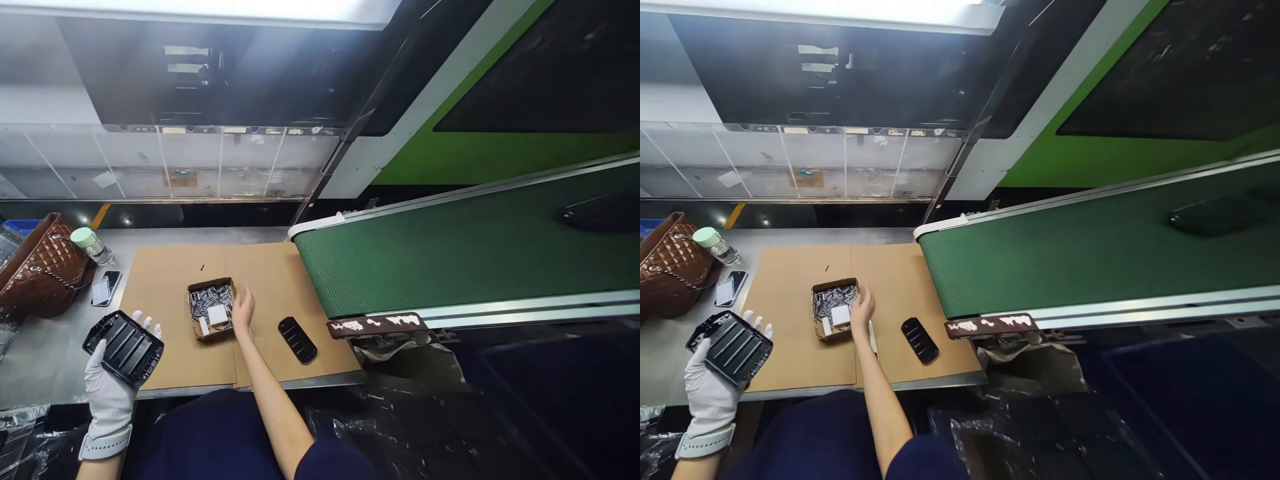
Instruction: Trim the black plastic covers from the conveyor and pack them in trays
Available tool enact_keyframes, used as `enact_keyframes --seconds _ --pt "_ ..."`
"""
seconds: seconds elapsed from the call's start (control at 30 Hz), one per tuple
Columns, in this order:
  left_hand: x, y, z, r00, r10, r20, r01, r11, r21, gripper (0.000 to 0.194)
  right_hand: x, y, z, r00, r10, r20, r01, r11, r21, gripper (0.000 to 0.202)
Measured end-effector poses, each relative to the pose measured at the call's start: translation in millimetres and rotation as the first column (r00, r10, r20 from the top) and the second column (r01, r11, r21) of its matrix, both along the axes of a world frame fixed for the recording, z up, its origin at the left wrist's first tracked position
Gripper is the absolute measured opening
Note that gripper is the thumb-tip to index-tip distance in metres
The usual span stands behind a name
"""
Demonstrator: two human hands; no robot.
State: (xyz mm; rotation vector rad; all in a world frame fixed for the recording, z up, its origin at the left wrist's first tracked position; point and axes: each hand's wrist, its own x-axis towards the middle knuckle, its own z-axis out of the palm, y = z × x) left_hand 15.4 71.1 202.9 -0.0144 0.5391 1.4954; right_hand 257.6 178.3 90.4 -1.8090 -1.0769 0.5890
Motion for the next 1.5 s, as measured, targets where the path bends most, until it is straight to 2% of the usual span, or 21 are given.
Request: enact_keyframes --seconds 0.1,0.2,0.33,0.5,0.57,0.63,0.73,0.77,0.8,0.83,0.87,0.9,0.97,1.03,1.17,1.33,1.5 --pt "6.2 -1.9 -2.0 0.999 -0.026 0.023 0.024 0.998 0.065 0.062 36.6 -19.0 -48.1 0.995 -0.101 -0.005 0.099 0.983 -0.155 0.048" --pt "12.7 5.1 -1.6 0.996 -0.082 0.038 0.080 0.996 0.044 0.068 54.7 -35.8 -76.6 0.993 -0.122 0.000 0.118 0.955 -0.274 0.040" --pt "25.0 16.2 -3.0 0.989 -0.137 0.053 0.135 0.990 0.036 0.067 60.9 -43.7 -88.8 0.995 -0.098 0.014 0.096 0.922 -0.375 0.032" --pt "42.9 24.9 -8.1 0.971 -0.222 0.090 0.209 0.969 0.131 0.059 63.8 -50.2 -79.6 0.999 -0.021 -0.036 0.002 0.894 -0.448 0.025" --pt "52.0 28.4 -4.6 0.970 -0.228 0.088 0.212 0.964 0.162 0.054 66.5 -47.0 -65.9 0.998 -0.017 -0.058 -0.011 0.894 -0.448 0.028" --pt "64.0 32.0 5.5 0.975 -0.210 0.076 0.197 0.968 0.154 0.049 67.7 -39.9 -42.1 0.996 0.006 -0.093 -0.045 0.906 -0.420 0.038" --pt "86.5 37.5 29.5 0.987 -0.155 0.046 0.150 0.985 0.089 0.045 59.1 -30.2 16.6 0.979 0.114 -0.166 -0.163 0.933 -0.321 0.053" --pt "94.0 39.4 37.6 0.990 -0.140 0.035 0.137 0.988 0.070 0.046 53.0 -29.8 41.5 0.966 0.177 -0.188 -0.222 0.940 -0.257 0.054" --pt "101.0 41.1 44.9 0.991 -0.130 0.025 0.128 0.990 0.059 0.047 45.7 -31.4 67.7 0.937 0.277 -0.212 -0.308 0.943 -0.125 0.054" --pt "107.0 42.5 51.0 0.992 -0.123 0.011 0.122 0.991 0.058 0.047 37.6 -35.1 93.7 0.899 0.391 -0.196 -0.393 0.919 0.031 0.051" --pt "112.0 43.5 55.6 0.994 -0.112 -0.008 0.113 0.991 0.067 0.048 29.1 -40.3 118.2 0.852 0.502 -0.148 -0.483 0.863 0.148 0.046" --pt "116.0 44.0 58.8 0.994 -0.103 -0.031 0.105 0.991 0.080 0.049 20.8 -46.3 139.7 0.799 0.597 -0.078 -0.570 0.792 0.220 0.040" --pt "121.0 43.7 61.7 0.994 -0.068 -0.086 0.078 0.991 0.109 0.049 5.6 -57.0 170.4 0.731 0.681 0.053 -0.662 0.688 0.297 0.033" --pt "123.4 42.5 62.3 0.992 -0.018 -0.126 0.035 0.989 0.140 0.050 -5.7 -62.2 184.2 0.712 0.681 0.169 -0.692 0.642 0.330 0.035" --pt "125.6 40.4 64.0 0.990 0.019 -0.140 0.009 0.980 0.199 0.050 -15.6 -58.3 185.8 0.698 0.649 0.301 -0.714 0.602 0.357 0.038" --pt "126.0 38.5 69.7 0.979 0.089 -0.182 -0.051 0.977 0.207 0.045 -19.3 -55.4 188.0 0.674 0.641 0.366 -0.738 0.575 0.353 0.039" --pt "125.7 37.1 76.0 0.973 0.058 -0.222 -0.015 0.982 0.188 0.053 -22.1 -58.7 189.6 0.689 0.627 0.363 -0.724 0.574 0.383 0.040"
